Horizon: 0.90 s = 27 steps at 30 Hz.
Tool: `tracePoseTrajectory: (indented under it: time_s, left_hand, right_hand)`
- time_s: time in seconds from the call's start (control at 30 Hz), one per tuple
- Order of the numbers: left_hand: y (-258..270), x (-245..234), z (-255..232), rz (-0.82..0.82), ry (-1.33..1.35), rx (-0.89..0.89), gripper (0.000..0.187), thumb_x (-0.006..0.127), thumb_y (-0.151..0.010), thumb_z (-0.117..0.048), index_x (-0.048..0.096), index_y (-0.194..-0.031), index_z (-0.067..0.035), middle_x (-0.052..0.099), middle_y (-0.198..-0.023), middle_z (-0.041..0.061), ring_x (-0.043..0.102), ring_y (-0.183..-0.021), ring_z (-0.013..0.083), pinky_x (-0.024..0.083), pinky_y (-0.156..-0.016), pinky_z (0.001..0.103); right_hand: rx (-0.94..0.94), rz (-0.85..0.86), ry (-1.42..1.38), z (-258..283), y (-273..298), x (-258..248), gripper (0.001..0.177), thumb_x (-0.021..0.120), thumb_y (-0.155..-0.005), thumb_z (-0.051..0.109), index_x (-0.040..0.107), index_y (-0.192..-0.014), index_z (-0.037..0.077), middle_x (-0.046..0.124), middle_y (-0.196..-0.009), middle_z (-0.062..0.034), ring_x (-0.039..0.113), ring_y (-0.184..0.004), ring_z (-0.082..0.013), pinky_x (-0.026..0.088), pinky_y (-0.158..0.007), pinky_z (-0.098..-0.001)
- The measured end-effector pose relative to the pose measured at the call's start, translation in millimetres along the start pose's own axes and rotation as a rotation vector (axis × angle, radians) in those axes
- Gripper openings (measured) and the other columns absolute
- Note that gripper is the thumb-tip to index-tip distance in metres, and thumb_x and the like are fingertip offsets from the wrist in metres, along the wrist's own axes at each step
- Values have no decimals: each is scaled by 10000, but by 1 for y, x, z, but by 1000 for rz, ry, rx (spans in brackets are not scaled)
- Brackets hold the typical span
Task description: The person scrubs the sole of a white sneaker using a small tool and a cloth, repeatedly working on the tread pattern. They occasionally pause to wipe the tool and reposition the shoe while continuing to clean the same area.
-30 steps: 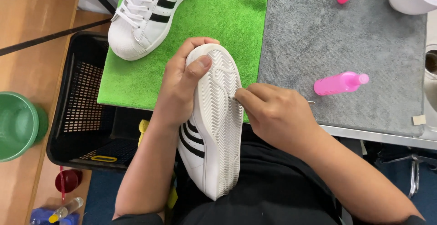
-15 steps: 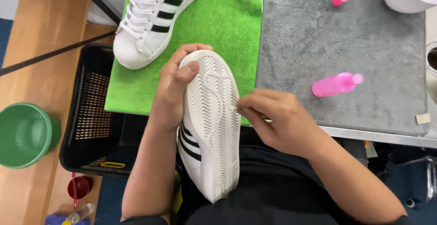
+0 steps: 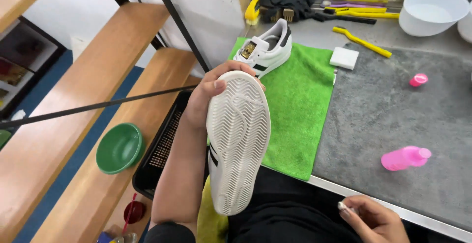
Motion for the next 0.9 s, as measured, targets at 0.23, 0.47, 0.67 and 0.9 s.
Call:
tracePoseTrajectory:
  time_s: [0.23,0.47,0.67,0.9]
  left_hand:
    - [-70,-18,43,-62,-405,-256,399,607,-861,-346,630,-1128,-50,676,-897,78,653,-760,142,511,-674,265]
    - [-118,-44,129,-51,-869,-557,384,542,-900,-400,672,-1140,-128,673,-1126,31,620,-1064,158,453,-945,299]
    - [-114,-29,110,-74,-1240,-427,553,503,-920,-512,603,-1309,-132,609,-1380,100,541,-1297,267,395,-1067,412]
    - [13,114,39,-275,-1321,292,283,640,-952,-261,599,-1164,-79,664,-1097,67,599,-875,193,502,-832,317]
  right_hand:
    - [143,130,-49,3,9,38,247,670,-888,93,808,-1085,37,835,-832,-57,667,-696,-99,478,-604,-239]
    - [115,146,-361,44,12,40,301,616,-933,37,688,-1225,26,715,-947,-112,537,-634,-122,427,-473,-251]
    - [99,93,-438,38,12,28,303,613,-930,26,682,-1220,-29,701,-1017,-115,502,-607,-138,430,-483,-261]
    - [-116,12,-446,67,17,17,311,562,-888,-135,735,-1117,-16,621,-1002,-139,487,-611,-156,411,-493,-254]
Point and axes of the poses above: each hand's wrist, its own y-axis away from the middle knuckle, its own x-axis out of the palm, z = x × y, the point moved 7 cm from there along -y, towards the middle knuckle
